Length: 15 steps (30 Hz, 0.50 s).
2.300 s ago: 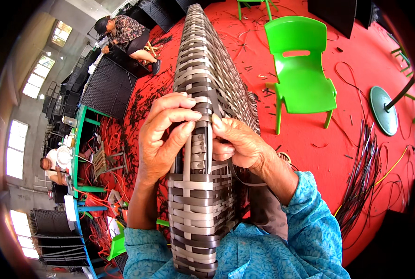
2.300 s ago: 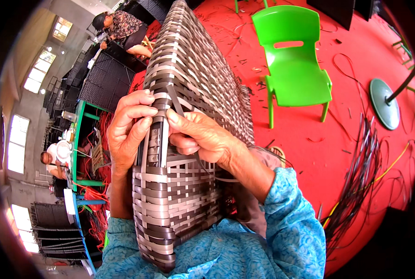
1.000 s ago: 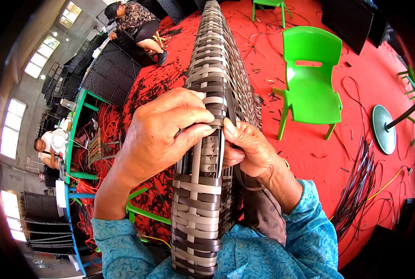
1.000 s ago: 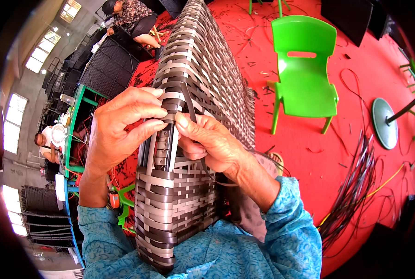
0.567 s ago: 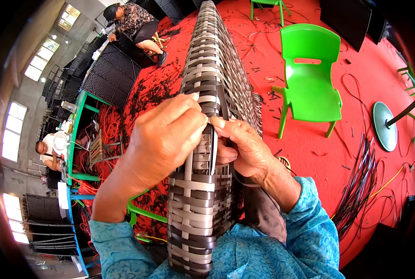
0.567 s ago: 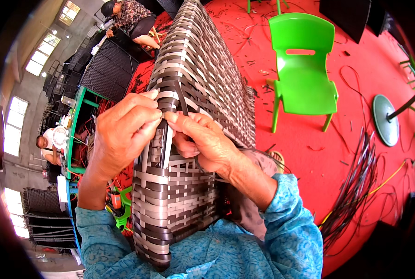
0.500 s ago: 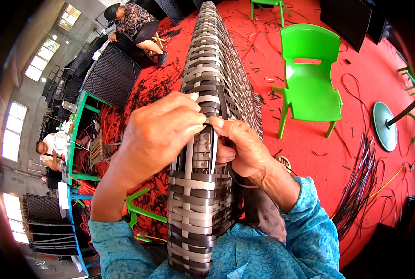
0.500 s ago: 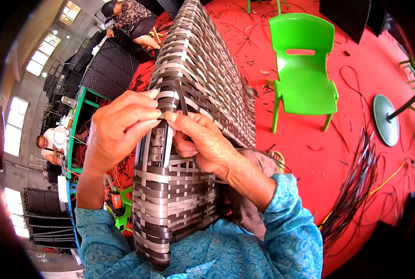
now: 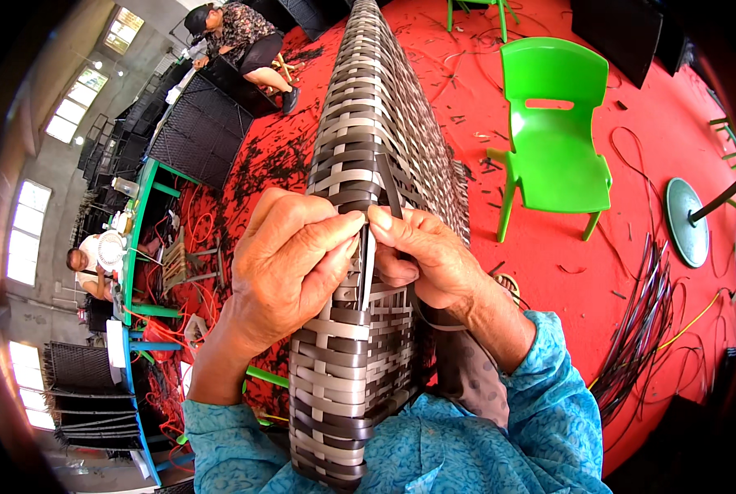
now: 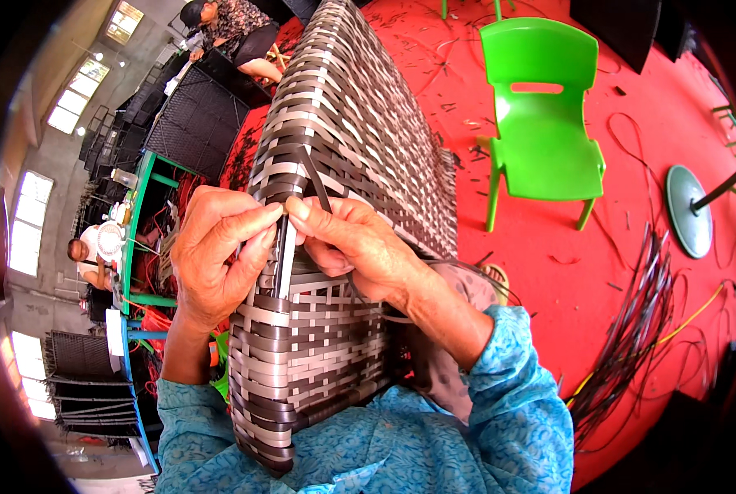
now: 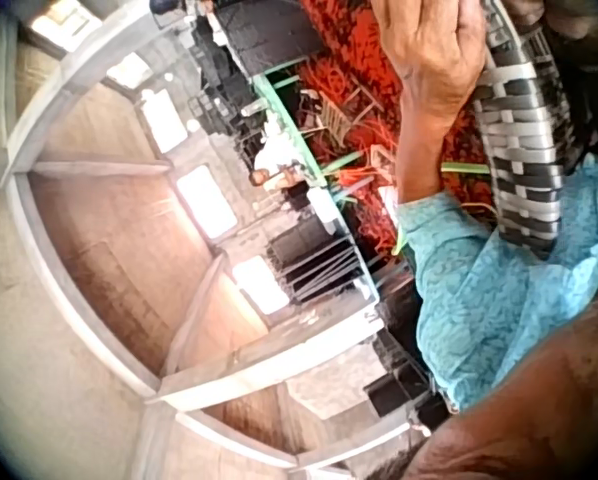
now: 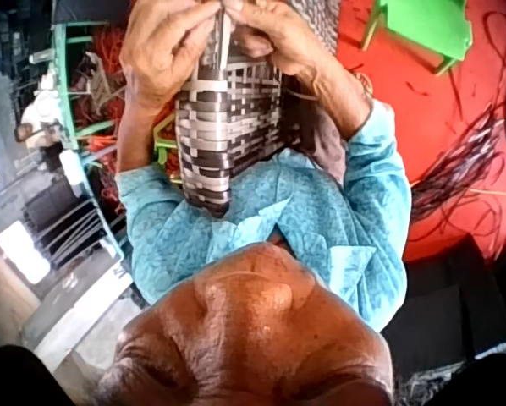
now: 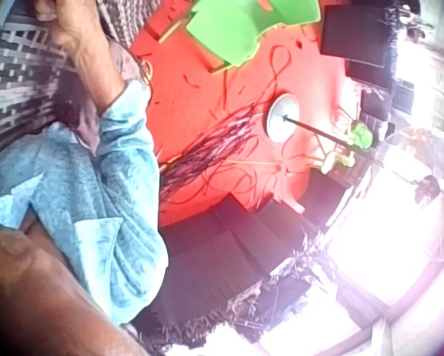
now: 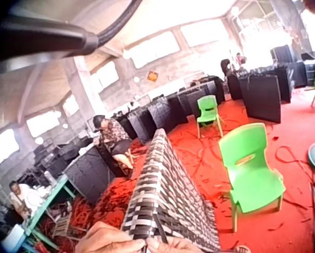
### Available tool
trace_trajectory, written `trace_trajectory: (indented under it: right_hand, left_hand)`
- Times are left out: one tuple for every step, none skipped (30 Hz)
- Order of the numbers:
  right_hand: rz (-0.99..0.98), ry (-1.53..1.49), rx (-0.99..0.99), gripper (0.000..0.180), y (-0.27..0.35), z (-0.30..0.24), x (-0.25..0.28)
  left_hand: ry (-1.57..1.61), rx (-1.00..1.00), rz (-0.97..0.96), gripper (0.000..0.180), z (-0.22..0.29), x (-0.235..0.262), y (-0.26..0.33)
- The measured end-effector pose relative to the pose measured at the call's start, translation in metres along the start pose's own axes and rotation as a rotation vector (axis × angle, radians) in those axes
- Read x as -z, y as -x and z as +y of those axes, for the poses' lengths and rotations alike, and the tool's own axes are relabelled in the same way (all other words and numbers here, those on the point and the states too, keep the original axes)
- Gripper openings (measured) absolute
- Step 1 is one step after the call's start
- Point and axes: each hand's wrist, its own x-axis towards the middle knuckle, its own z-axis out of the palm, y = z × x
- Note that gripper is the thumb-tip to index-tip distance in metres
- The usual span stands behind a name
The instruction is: The person weaves strips of plastic material through a furniture frame by hand, tucking ends and pulling the material tight.
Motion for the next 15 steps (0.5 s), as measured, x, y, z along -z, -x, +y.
trace_trajectory:
  right_hand:
    - [-0.026,0.046,0.007,0.031,0.0,0.0,0.001]
    - [-0.051,0.092,0.015,0.033,0.001,0.0,0.003]
    - [-0.083,0.176,0.008,0.035,0.005,-0.003,0.01]
    - [-0.093,0.173,0.005,0.035,0.009,-0.007,0.009]
    - [0.027,0.343,0.06,0.034,0.014,-0.011,0.006]
    - [0.147,0.512,0.115,0.034,0.017,-0.014,0.006]
    - [0.181,0.66,0.306,0.031,0.016,-0.014,0.015]
    - [0.212,0.805,0.498,0.028,0.014,-0.015,0.02]
    - [0.302,0.792,0.473,0.022,0.021,-0.017,0.021]
    - [0.329,0.803,0.532,0.021,0.02,-0.019,0.02]
    - [0.305,0.772,0.458,0.021,0.021,-0.023,0.016]
    - [0.282,0.74,0.384,0.021,0.022,-0.027,0.009]
    - [0.222,0.695,0.313,0.025,0.018,-0.024,0.007]
    - [0.183,0.688,0.208,0.031,0.014,-0.023,0.002]
    - [0.101,0.565,0.096,0.034,0.01,-0.021,-0.001]
  left_hand:
    - [0.003,0.0,0.0,0.026,0.0,0.0,0.001]
    - [0.001,-0.001,-0.001,0.026,0.0,0.0,0.002]
    - [0.012,0.014,-0.004,0.026,-0.001,-0.001,0.003]
    - [0.013,0.033,-0.009,0.025,-0.001,0.001,0.005]
    - [0.003,0.04,-0.01,0.025,-0.002,0.001,0.008]
    - [-0.003,0.044,0.004,0.024,-0.004,0.002,0.012]
    - [0.002,0.041,0.02,0.024,-0.004,0.001,0.013]
    - [0.001,0.043,0.023,0.024,-0.004,0.002,0.014]
    - [0.012,0.069,0.036,0.023,-0.004,0.002,0.016]
    - [0.025,0.095,0.052,0.022,-0.004,0.002,0.017]
    - [0.024,0.098,0.056,0.022,-0.004,0.002,0.017]
    - [0.041,0.113,0.058,0.022,-0.004,0.002,0.018]
    - [0.057,0.13,0.059,0.021,-0.005,0.002,0.019]
    - [0.054,0.136,0.064,0.021,-0.004,0.002,0.021]
    - [0.048,0.138,0.059,0.021,-0.004,0.003,0.021]
